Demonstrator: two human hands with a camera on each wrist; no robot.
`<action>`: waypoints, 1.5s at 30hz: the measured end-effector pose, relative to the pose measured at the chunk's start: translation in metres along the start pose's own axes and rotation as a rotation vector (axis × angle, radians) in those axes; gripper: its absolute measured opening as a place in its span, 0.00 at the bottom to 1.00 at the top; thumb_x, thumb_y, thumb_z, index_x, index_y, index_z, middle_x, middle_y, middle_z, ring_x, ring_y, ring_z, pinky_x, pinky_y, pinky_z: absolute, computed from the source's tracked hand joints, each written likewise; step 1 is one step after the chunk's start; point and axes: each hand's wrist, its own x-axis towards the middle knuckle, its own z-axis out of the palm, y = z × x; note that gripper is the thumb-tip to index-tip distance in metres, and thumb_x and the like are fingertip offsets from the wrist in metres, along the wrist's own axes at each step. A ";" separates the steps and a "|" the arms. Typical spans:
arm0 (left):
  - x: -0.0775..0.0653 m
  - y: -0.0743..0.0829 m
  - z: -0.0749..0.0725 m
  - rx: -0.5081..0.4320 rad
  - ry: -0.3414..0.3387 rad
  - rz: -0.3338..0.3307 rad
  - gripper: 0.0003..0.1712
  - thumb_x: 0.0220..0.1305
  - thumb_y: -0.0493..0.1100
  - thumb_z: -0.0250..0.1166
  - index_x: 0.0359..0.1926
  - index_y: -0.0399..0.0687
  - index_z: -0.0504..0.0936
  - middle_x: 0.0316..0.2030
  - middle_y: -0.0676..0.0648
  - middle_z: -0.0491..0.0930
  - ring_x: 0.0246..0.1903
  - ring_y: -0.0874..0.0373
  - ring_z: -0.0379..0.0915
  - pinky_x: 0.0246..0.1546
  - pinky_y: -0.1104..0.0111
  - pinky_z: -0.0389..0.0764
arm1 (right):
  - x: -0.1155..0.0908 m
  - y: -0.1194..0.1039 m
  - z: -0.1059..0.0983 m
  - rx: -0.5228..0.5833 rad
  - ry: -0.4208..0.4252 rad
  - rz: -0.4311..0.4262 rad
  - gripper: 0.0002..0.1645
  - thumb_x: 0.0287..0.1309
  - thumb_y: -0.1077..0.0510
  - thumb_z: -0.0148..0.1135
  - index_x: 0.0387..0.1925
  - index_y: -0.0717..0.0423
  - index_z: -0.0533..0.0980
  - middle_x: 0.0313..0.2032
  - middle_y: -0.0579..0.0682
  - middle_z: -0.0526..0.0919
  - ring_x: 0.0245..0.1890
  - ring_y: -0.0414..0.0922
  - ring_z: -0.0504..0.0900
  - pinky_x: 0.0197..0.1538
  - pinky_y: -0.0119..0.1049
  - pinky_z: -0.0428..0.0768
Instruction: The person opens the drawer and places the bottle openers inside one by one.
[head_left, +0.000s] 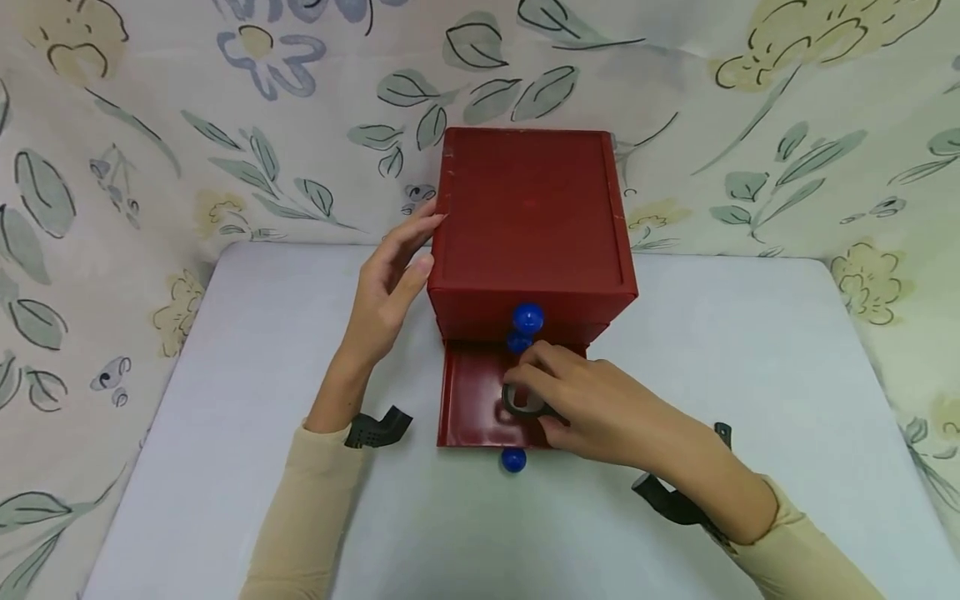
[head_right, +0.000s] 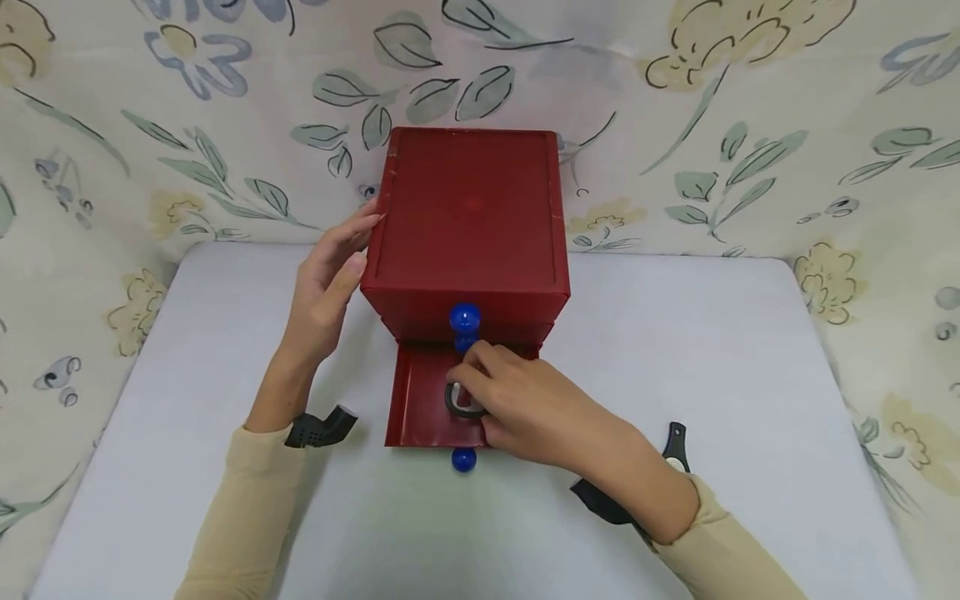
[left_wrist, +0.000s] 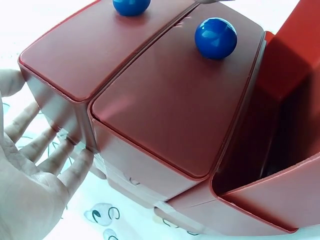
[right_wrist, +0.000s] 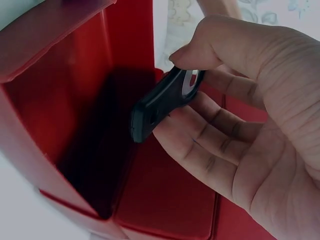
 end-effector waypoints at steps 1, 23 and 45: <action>0.000 0.000 -0.001 0.002 0.000 0.001 0.28 0.77 0.40 0.54 0.74 0.36 0.70 0.80 0.49 0.65 0.79 0.51 0.64 0.83 0.54 0.63 | 0.003 -0.001 0.000 -0.001 -0.003 -0.007 0.32 0.53 0.61 0.78 0.61 0.50 0.79 0.50 0.45 0.81 0.44 0.37 0.79 0.38 0.26 0.84; -0.001 0.000 -0.005 -0.006 -0.004 -0.006 0.29 0.77 0.38 0.53 0.75 0.36 0.70 0.81 0.49 0.64 0.79 0.50 0.64 0.81 0.54 0.67 | 0.013 -0.006 0.006 -0.037 0.004 0.016 0.35 0.51 0.56 0.83 0.61 0.49 0.80 0.52 0.47 0.84 0.50 0.42 0.84 0.48 0.37 0.92; 0.000 0.002 -0.001 -0.008 -0.001 -0.006 0.29 0.76 0.37 0.52 0.75 0.35 0.69 0.80 0.48 0.64 0.79 0.50 0.64 0.82 0.56 0.66 | -0.043 -0.005 0.003 -0.062 0.095 0.108 0.26 0.58 0.51 0.79 0.58 0.46 0.83 0.52 0.42 0.85 0.41 0.34 0.84 0.41 0.28 0.87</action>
